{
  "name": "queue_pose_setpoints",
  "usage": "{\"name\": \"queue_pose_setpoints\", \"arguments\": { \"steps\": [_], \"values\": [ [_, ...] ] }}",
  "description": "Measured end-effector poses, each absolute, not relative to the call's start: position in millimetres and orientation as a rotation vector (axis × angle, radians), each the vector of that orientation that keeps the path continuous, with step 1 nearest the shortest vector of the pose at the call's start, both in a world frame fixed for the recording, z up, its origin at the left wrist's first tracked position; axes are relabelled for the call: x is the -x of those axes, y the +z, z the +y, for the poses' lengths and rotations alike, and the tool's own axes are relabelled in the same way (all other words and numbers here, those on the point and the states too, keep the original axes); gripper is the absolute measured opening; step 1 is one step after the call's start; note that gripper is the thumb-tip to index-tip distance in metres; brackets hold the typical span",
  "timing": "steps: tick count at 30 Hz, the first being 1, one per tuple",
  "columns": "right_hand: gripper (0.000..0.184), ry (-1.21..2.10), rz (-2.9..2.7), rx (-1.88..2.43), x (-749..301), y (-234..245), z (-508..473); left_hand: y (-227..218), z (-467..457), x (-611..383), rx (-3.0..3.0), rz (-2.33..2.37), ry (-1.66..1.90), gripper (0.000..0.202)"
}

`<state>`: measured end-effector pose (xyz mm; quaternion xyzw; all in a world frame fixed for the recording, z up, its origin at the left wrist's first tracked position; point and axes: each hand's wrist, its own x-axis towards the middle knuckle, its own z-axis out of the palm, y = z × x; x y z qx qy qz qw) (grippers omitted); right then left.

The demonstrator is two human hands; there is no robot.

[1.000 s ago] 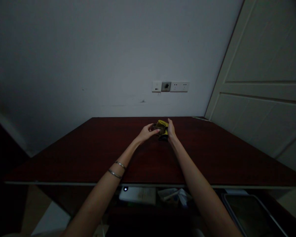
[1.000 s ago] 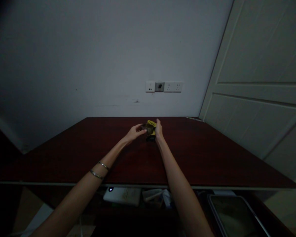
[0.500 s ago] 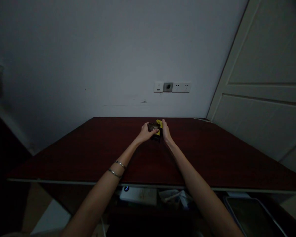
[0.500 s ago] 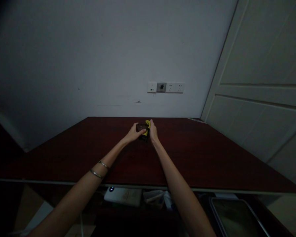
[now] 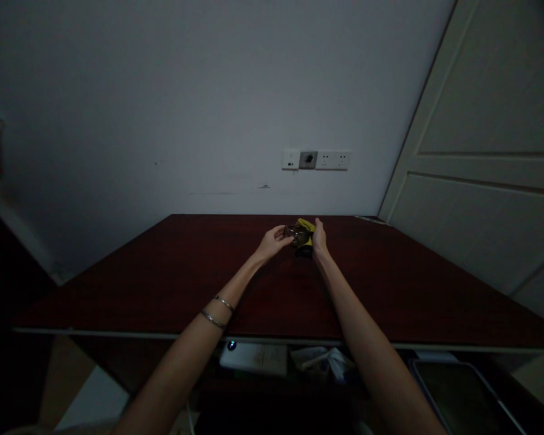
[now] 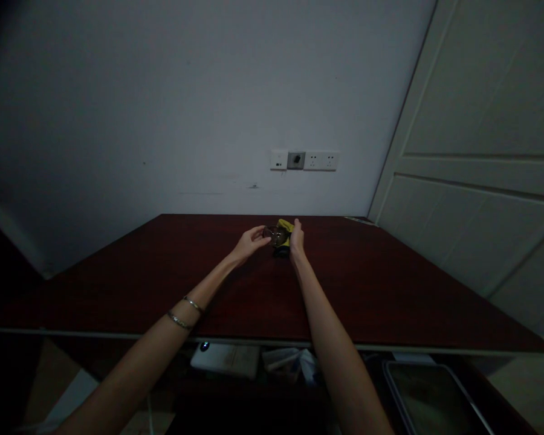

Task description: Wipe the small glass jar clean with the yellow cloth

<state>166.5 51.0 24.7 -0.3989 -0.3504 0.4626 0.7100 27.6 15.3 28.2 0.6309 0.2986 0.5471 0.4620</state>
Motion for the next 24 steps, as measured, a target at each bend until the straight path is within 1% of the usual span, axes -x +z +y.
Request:
{"name": "queue_pose_setpoints", "arguments": {
  "steps": [3, 8, 13, 17, 21, 24],
  "values": [
    [0.052, 1.130, -0.806, 0.821, -166, 26, 50, 28, 15, -26, -1.506, 0.793, 1.363, 0.053],
    [0.052, 1.283, -0.845, 0.759, -158, 30, 40, 28, 12, -17, -1.650, 0.673, 1.185, 0.044],
    [0.051, 1.265, -0.911, 0.739, -151, 28, 37, 26, 11, -6, -1.668, 0.713, 1.107, 0.042],
    [0.049, 1.149, -0.973, 0.762, -143, 21, 40, 20, 16, -5, -1.621, 0.781, 1.195, 0.046],
    [0.047, 0.997, -1.033, 0.765, -134, 13, 43, 4, 30, -9, -1.482, 0.855, 1.432, 0.061],
    [0.046, 0.930, -1.068, 0.763, -130, 11, 44, -6, 38, -12, -1.439, 0.877, 1.536, 0.067]
  ]
}}
